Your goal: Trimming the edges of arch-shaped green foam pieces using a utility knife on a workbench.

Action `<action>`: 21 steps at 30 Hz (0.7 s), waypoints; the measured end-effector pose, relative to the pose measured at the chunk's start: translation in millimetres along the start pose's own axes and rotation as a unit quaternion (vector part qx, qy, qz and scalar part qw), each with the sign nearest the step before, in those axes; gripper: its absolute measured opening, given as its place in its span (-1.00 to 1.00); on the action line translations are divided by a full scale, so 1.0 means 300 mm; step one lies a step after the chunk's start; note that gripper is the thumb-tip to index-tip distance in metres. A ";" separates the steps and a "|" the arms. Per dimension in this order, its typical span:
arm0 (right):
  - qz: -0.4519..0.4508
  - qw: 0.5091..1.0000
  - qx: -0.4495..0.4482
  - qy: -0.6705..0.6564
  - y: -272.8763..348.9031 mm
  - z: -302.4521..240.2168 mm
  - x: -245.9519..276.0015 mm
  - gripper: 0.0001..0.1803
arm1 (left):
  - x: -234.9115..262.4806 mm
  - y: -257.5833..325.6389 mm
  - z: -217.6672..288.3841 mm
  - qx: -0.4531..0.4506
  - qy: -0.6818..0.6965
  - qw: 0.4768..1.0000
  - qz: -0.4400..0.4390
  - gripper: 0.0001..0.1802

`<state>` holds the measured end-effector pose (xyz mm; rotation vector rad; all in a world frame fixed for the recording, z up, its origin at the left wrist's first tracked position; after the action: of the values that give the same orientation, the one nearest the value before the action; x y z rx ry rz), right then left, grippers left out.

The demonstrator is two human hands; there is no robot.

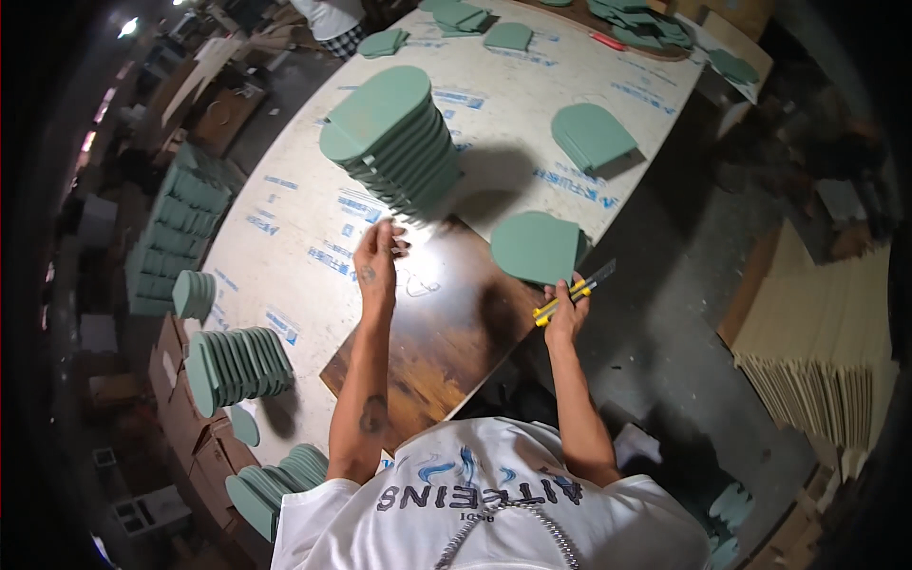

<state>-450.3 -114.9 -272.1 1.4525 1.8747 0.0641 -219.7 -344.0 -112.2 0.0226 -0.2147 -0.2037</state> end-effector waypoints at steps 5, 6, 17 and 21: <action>-0.002 0.998 -0.049 0.034 -0.032 -0.042 0.011 -0.58 | 0.038 -0.265 0.389 -0.224 -0.221 0.933 0.173 -0.59; -0.024 0.997 -0.044 0.064 -0.044 -0.056 0.025 -0.56 | 0.012 -0.334 0.413 -0.252 -0.262 0.917 0.164 -0.60; -0.062 0.976 -0.030 0.209 -0.052 -0.192 0.119 -0.77 | -0.314 -0.986 0.384 -0.103 -0.711 0.644 -0.263 0.19; -0.031 0.967 -0.034 0.252 -0.056 -0.178 0.218 -0.74 | -0.297 -1.034 0.357 -0.115 -0.738 0.575 -0.334 0.06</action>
<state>-499.5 -44.3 -275.7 1.4185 2.2914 0.5045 -389.4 -629.8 -39.7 -0.3616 -1.9127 -1.0098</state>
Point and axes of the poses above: each hand's wrist, its own y-axis away from the middle knuckle, its own x-axis out of the back of the hand, z = x × y, the point moved 5 cm from there along -y, towards the middle knuckle, and after that the axes turned 9 degrees about -y, right-handed, at the moved point
